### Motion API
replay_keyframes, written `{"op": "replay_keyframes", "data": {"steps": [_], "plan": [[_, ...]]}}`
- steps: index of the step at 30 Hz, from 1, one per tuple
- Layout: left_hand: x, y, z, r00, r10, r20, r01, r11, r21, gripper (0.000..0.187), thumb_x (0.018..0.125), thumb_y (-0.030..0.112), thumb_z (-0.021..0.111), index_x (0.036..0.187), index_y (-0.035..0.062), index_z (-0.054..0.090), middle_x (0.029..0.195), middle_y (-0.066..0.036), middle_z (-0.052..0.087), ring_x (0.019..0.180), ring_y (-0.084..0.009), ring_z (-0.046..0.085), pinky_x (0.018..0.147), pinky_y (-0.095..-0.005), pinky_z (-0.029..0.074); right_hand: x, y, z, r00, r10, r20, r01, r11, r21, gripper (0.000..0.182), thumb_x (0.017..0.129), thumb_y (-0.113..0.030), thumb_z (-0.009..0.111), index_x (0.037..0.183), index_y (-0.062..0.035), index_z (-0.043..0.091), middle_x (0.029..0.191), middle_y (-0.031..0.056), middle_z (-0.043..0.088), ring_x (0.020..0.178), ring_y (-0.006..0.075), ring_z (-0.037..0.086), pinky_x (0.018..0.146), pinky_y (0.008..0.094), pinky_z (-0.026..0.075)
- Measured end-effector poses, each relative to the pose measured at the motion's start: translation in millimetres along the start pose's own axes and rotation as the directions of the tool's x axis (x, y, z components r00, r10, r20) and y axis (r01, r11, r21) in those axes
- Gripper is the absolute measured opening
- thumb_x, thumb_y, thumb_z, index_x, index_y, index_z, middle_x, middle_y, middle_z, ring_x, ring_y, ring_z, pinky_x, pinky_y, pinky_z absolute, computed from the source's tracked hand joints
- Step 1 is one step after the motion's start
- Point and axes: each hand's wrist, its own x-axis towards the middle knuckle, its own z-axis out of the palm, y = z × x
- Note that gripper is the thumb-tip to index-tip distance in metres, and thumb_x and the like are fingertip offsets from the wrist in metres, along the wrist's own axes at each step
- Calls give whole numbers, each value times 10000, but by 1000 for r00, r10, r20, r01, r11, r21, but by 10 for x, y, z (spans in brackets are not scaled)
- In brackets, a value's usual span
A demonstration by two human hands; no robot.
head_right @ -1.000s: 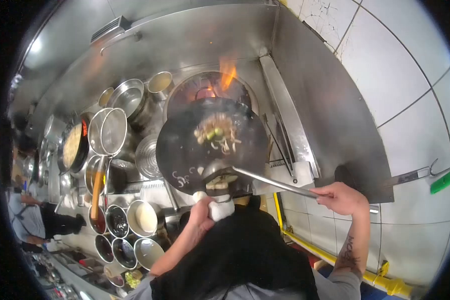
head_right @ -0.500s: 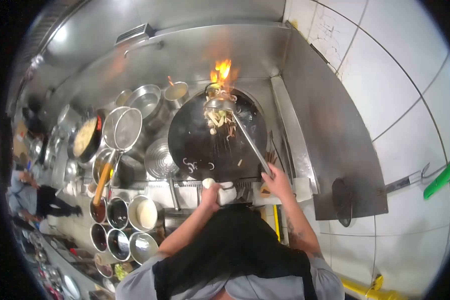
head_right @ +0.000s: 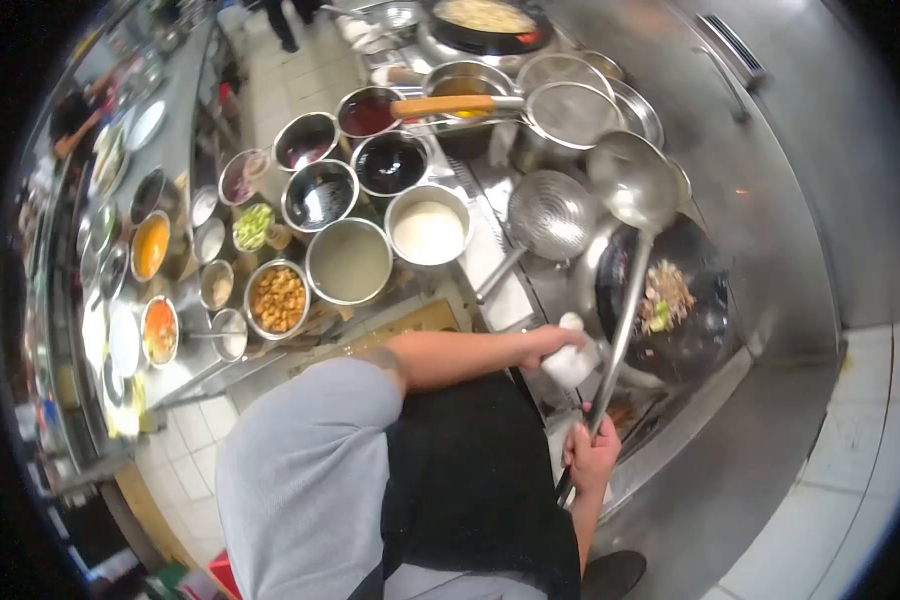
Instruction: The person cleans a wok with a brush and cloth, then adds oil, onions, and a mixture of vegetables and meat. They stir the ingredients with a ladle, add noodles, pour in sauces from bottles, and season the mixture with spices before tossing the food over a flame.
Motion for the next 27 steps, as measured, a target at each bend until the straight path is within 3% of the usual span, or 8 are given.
{"op": "replay_keyframes", "data": {"steps": [4,8,9,12,17,18,21,27], "plan": [[-643,89,-454,983,58,172,-32,988,-151,292,922,224,611,1136,26,610,1002,-121,690,872,-238,700,766,-406,587,449,-557,766,921,111,374,-75,991,-110,342,929,-36,557,1260,21,495,613,-19,460,427,56,398,395,214,326],[-1494,436,-463,969,237,65,-235,971,-37,268,952,253,601,1128,51,603,1006,-85,697,852,-216,704,749,-374,598,1098,-961,1986,788,55,613,136,956,-260,367,876,-4,540,1240,43,536,642,-27,496,470,37,422,413,221,326],[-1495,457,-524,960,257,112,-243,962,-124,238,953,218,603,1122,50,606,1025,-80,688,868,-206,692,749,-367,588,1248,-1005,2322,750,45,660,189,941,-279,365,871,-13,537,1234,24,556,640,-41,500,486,32,422,419,225,323],[-1454,460,-721,938,342,58,-321,920,-227,223,957,191,610,1136,59,602,1062,-79,675,909,-201,681,747,-374,583,1627,-1017,3138,716,143,684,282,836,-470,405,847,-68,542,1247,-20,578,607,-17,520,474,72,498,421,250,372],[-1689,478,-849,883,464,-65,-462,839,-287,280,953,215,625,1177,51,592,1049,-105,692,886,-243,704,771,-394,588,2097,-675,3886,680,30,732,515,691,-507,386,817,-96,549,1184,0,614,672,119,625,515,194,601,477,330,463],[-1671,526,-913,927,374,2,-344,856,-386,324,942,199,631,1209,20,584,1084,-128,687,925,-257,700,803,-403,583,1999,-782,3977,725,102,681,420,719,-554,371,808,-94,548,1151,28,620,707,160,647,545,232,628,508,351,490],[-1723,541,-1020,942,330,-56,-327,873,-361,350,937,188,634,1224,-6,580,1120,-140,679,959,-266,695,829,-416,579,2095,-693,4171,681,58,730,498,694,-519,359,812,-89,544,1137,48,614,693,156,640,530,227,623,506,355,497],[-1588,385,-1176,919,381,-104,-393,856,-337,364,942,211,627,1222,-18,585,1117,-144,681,952,-268,696,833,-424,573,2122,-605,4242,689,224,690,314,766,-561,181,835,-81,551,942,56,602,649,114,602,476,193,574,458,346,477]]}}
